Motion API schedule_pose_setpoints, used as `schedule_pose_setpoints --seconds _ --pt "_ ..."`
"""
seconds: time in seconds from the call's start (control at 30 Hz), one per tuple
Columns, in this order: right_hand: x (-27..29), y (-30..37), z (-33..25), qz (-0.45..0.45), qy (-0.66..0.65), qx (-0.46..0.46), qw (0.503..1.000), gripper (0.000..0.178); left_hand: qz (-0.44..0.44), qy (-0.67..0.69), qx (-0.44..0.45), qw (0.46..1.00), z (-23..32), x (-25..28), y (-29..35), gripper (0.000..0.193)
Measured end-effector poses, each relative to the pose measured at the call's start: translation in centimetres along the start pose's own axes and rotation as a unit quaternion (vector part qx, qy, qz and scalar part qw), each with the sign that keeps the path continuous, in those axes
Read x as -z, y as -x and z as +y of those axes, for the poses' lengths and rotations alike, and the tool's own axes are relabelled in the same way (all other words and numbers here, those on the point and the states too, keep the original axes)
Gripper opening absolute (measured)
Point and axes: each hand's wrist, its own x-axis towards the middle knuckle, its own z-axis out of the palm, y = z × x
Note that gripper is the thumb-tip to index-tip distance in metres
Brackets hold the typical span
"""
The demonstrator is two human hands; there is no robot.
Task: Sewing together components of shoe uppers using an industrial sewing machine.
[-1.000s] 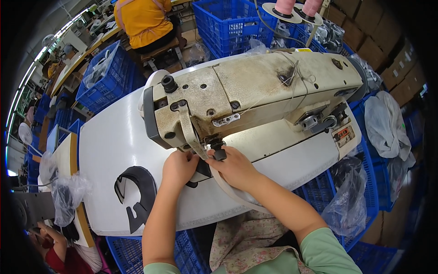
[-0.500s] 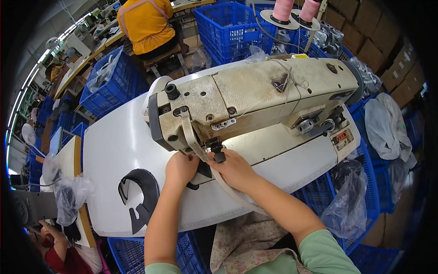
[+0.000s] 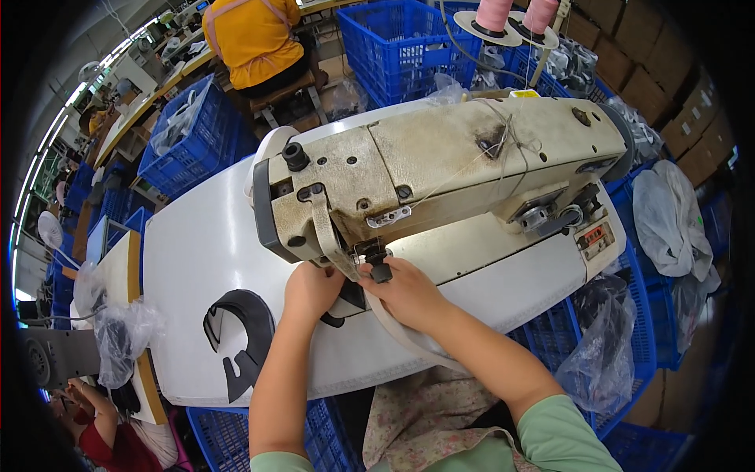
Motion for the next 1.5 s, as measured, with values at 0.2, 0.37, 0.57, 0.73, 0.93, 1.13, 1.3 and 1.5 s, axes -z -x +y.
schedule_pose_setpoints --seconds 0.2,0.37,0.57,0.73,0.93,1.13,1.3,1.5 --pt "0.0 0.1 -0.2 -0.002 0.002 -0.008 1.000 0.021 0.007 -0.019 0.003 1.000 0.1 -0.3 0.1 0.027" --pt "0.1 -0.1 -0.3 -0.011 -0.012 -0.010 1.000 0.022 0.051 -0.022 -0.020 0.998 -1.0 -1.0 0.0 0.033" --pt "-0.3 0.0 -0.2 -0.008 -0.016 -0.024 1.000 0.023 0.044 -0.033 -0.006 0.998 -0.6 -0.9 0.1 0.033" --pt "-0.1 -0.2 -0.4 0.009 -0.012 -0.022 1.000 0.020 0.048 -0.031 0.001 0.998 -0.8 -1.2 0.0 0.033" --pt "-0.1 -0.3 -0.4 0.013 -0.010 -0.026 1.000 0.014 0.056 -0.038 0.015 0.998 -0.5 -1.3 0.0 0.033" --pt "0.0 -0.4 -0.6 0.021 -0.009 -0.024 0.999 0.013 0.052 -0.050 0.006 0.997 -0.7 -1.4 -0.5 0.033" --pt "0.0 -0.4 -0.5 0.019 -0.006 -0.026 0.999 0.015 0.052 -0.049 0.000 0.997 -0.6 -1.2 -0.5 0.033" --pt "-0.3 -0.2 -0.3 0.014 0.002 -0.033 0.999 0.017 0.038 -0.047 0.042 0.997 0.5 -0.8 0.0 0.028"
